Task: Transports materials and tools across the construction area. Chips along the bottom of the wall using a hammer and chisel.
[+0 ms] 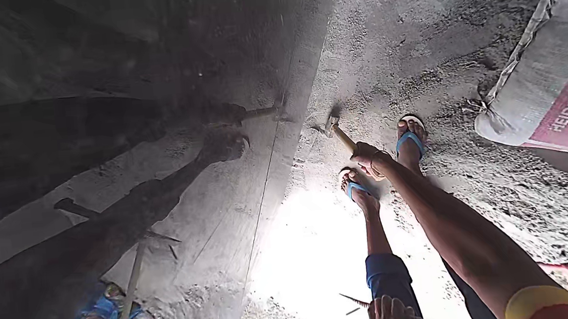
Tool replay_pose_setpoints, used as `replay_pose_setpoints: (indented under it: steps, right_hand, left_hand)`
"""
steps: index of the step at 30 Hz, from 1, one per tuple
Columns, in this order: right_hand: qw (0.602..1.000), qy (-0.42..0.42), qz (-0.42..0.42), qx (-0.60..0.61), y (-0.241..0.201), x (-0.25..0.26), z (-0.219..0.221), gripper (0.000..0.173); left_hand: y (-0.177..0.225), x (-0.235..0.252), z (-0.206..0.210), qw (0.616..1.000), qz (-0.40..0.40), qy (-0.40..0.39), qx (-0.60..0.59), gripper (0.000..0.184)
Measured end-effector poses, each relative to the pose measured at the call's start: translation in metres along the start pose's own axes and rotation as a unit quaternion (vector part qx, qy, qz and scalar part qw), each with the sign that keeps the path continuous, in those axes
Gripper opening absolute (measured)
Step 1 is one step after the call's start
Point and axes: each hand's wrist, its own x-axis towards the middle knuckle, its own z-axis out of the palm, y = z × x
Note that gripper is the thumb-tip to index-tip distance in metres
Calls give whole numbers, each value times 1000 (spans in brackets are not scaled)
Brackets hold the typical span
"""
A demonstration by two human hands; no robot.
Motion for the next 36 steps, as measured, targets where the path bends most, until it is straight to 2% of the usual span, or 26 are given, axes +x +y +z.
replay_pose_setpoints:
  steps: [2,4,8,10,12,13,16,19,22,24,25,27,28,29,31,33,36]
  right_hand:
    - [996,20,-21,88,1,-5,-6,35]
    - [985,75,-59,142,-6,-11,-13,40]
    - [967,175,-117,146,-27,0,-1,52]
    - [986,128,-91,48,-21,22,8,52]
    - [996,47,-29,-74,-8,30,7,42]
    - [996,22,-3,-81,0,22,4,35]
    - [998,-10,28,-50,12,-8,-7,37]
    - [999,34,-20,27,10,-8,-11,39]
    - [982,127,-89,103,-21,-8,-10,50]
    - [973,172,-97,120,-38,1,4,54]
    - [977,166,-88,100,-35,5,13,56]
    - [994,94,-55,-25,-22,11,16,54]
    - [995,49,-24,-80,-9,12,18,50]
    - [996,24,-4,-86,3,13,18,42]
    - [998,-14,30,-47,16,5,7,29]
    - [999,-18,41,2,24,-7,-2,29]
    - [996,60,-14,67,9,-9,-9,39]
  left_hand:
    - [-1,2,1,1000,0,-2,0,32]
    - [-1,-1,1,1000,0,-5,-4,32]
    - [-3,0,4,1000,-6,-14,-11,32]
    - [-5,1,6,1000,-5,-8,-7,32]
    - [-4,3,7,1000,-6,-6,-1,31]
    - [-5,0,5,1000,-7,-8,0,30]
    - [-4,1,7,1000,-3,1,3,30]
    - [-3,1,8,1000,-3,-7,5,30]
    - [-6,1,8,1000,-5,-9,0,31]
    - [-7,2,8,1000,-6,-10,-4,31]
    - [-6,-1,6,1000,-8,-13,-7,31]
    - [-4,6,3,1000,-4,-10,-7,30]
    - [-3,4,2,1000,-5,-11,-5,30]
    - [-6,4,0,1000,-2,-10,0,30]
    - [-4,5,-1,1000,-1,-8,-2,29]
    - [-3,3,-2,1000,2,-12,2,29]
    - [-4,4,0,1000,-2,-13,6,29]
